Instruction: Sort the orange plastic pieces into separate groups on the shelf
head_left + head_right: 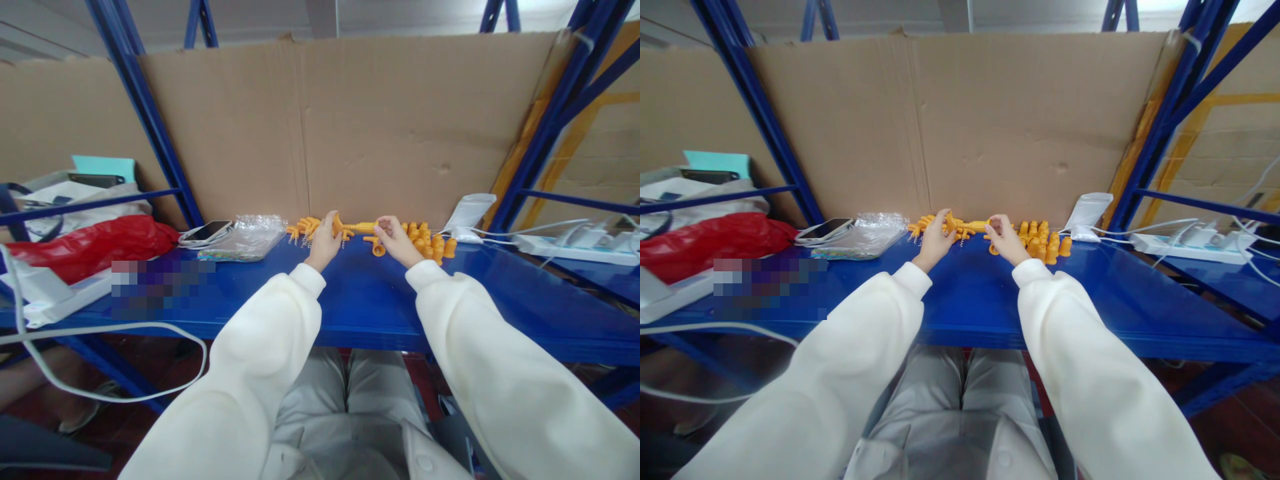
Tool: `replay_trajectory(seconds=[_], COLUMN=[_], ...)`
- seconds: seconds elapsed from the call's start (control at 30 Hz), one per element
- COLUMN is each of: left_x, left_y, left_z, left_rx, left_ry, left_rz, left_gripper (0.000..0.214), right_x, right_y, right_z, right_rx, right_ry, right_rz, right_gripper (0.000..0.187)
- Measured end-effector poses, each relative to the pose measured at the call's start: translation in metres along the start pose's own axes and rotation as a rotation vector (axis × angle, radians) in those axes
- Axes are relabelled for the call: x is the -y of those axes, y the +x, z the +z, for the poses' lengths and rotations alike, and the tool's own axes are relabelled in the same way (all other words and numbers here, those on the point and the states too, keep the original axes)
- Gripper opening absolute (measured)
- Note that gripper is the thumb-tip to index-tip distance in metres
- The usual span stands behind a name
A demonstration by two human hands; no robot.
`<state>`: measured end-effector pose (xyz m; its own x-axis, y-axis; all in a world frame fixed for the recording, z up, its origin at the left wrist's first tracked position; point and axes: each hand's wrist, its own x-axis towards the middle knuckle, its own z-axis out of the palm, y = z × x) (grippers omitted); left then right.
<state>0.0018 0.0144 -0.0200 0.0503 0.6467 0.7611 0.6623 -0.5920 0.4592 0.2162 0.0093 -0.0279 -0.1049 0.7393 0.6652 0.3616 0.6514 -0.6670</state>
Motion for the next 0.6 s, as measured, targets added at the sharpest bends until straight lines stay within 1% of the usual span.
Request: replay_trajectory(seconds=[0.17,0.3,0.4,0.5,0.6], left_x=[-0.0018,-0.0007,0.0020,0.0043,0.0049], left_y=[-0.0001,0.0001,0.0005,0.0010,0.0011], left_z=[-0.0013,-0.0007,0.0008,0.0020,0.0026], left_rx=[0.000,0.001,-0.007,-0.006,0.003], left_ry=[0.017,0.019,0.005,-0.001,-0.008], left_rz=[-0.032,-0.046,-0.043,-0.032,-0.014], left_gripper=[0.056,0.055,0.056,0.057,0.057], right_x=[-0.0018,-0.0013,0.0011,0.0032,0.0030], right_y=[0.0014,0.0034,0.0034,0.0010,-0.0013], right_z=[-0.0015,-0.0047,-0.0061,-0.0056,-0.0041], right_rx=[0.031,0.063,0.058,0.036,0.078], right_ry=[-0.006,-0.034,-0.047,-0.059,-0.063], right_rz=[-0.051,-0.103,-0.120,-0.085,0.011], right_gripper=[0.040,0.041,0.044,0.048,0.049])
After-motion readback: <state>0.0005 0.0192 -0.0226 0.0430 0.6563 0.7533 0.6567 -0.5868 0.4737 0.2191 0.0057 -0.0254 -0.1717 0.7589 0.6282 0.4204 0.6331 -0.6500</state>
